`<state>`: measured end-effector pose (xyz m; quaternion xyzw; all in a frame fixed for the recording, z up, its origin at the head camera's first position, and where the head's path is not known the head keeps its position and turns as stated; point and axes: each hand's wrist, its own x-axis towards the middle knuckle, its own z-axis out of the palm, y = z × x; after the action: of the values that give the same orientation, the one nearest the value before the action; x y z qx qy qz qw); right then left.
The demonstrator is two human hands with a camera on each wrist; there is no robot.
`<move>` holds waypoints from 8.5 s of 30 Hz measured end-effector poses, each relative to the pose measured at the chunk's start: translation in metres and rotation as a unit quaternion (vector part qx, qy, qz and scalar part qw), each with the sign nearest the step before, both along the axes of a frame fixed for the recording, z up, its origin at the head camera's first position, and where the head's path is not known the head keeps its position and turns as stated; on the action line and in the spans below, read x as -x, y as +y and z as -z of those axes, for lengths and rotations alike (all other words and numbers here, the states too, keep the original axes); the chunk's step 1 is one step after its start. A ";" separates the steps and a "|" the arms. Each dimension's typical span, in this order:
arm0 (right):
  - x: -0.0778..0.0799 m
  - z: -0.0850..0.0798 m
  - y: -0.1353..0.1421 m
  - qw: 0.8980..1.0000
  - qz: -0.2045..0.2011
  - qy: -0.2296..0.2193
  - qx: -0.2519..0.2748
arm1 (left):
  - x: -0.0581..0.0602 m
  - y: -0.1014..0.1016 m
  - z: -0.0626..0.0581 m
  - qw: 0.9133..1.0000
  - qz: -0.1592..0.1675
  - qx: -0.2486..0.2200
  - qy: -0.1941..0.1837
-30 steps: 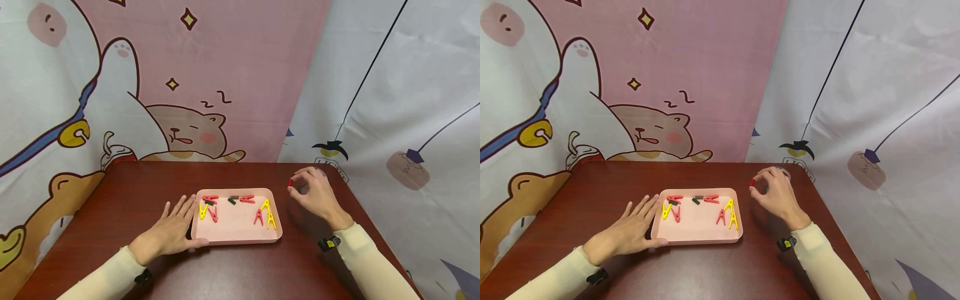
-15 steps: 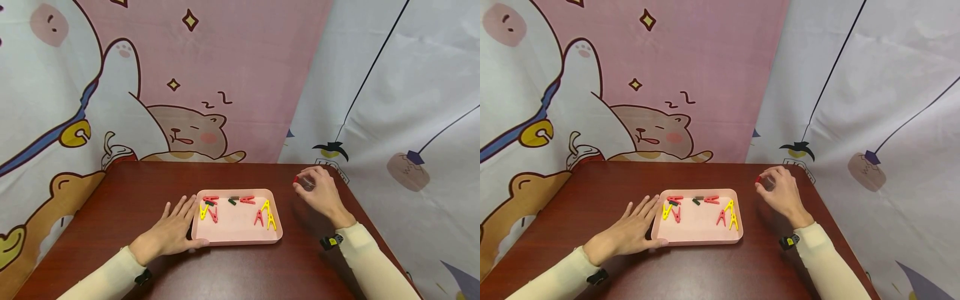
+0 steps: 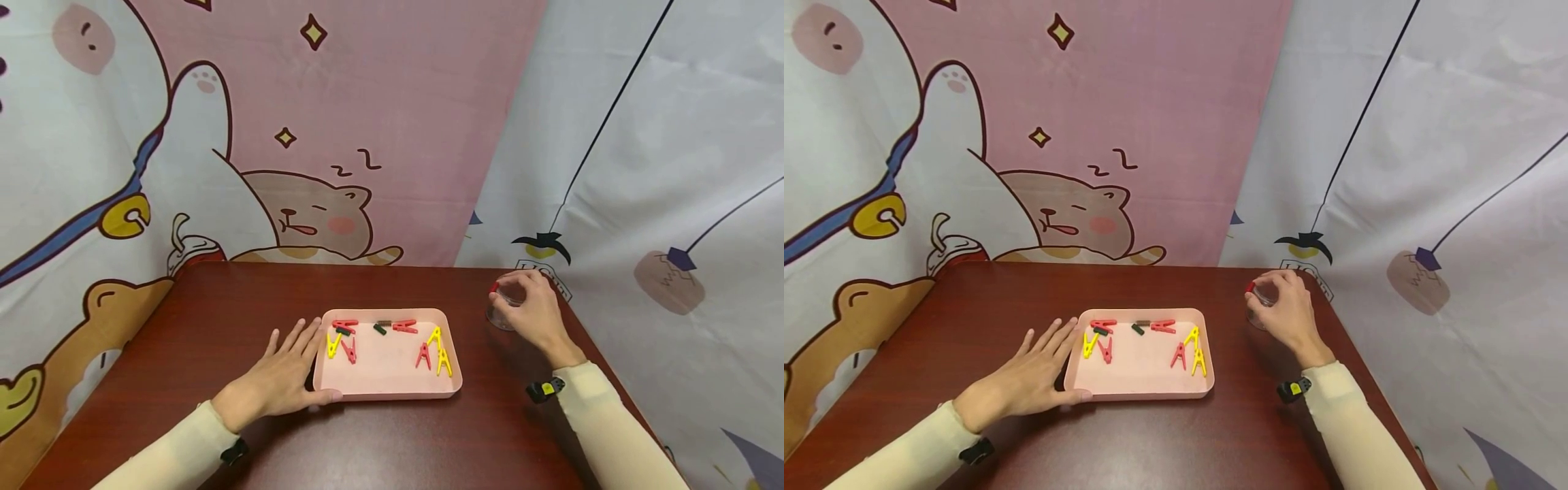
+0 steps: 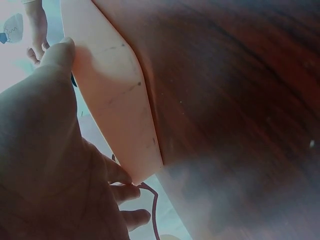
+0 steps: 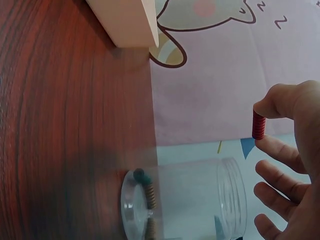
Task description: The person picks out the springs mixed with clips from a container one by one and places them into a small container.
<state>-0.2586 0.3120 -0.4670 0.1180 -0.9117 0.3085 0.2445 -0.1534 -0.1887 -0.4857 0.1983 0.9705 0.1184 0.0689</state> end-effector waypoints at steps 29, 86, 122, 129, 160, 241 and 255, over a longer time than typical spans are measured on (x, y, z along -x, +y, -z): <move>0.014 0.011 0.033 0.998 0.047 -0.040 0.015 | 0.001 -0.002 0.003 1.000 0.003 0.004 0.010; 0.023 0.005 0.053 0.994 0.048 -0.097 0.022 | 0.000 -0.002 0.005 1.000 0.000 -0.005 0.003; 0.012 -0.001 0.014 0.998 0.012 -0.066 -0.005 | 0.001 -0.003 0.004 1.000 -0.001 -0.005 0.003; 0.009 -0.004 -0.004 0.999 -0.007 -0.040 -0.015 | 0.000 -0.002 0.005 1.000 -0.001 -0.007 0.005; -0.006 -0.042 -0.098 0.974 -0.157 -0.064 -0.152 | 0.001 -0.002 0.002 1.000 0.003 -0.005 -0.001; 0.042 0.004 -0.269 0.839 -0.353 -0.089 -0.404 | 0.001 -0.002 0.003 1.000 0.015 -0.010 0.000; 0.042 0.008 -0.271 0.847 -0.335 -0.089 -0.403 | 0.000 -0.002 0.001 1.000 0.013 -0.012 -0.005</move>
<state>-0.3005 0.0411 -0.4746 0.4767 -0.8786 -0.0139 -0.0249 -0.1532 -0.1909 -0.4868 0.2114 0.9660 0.1296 0.0728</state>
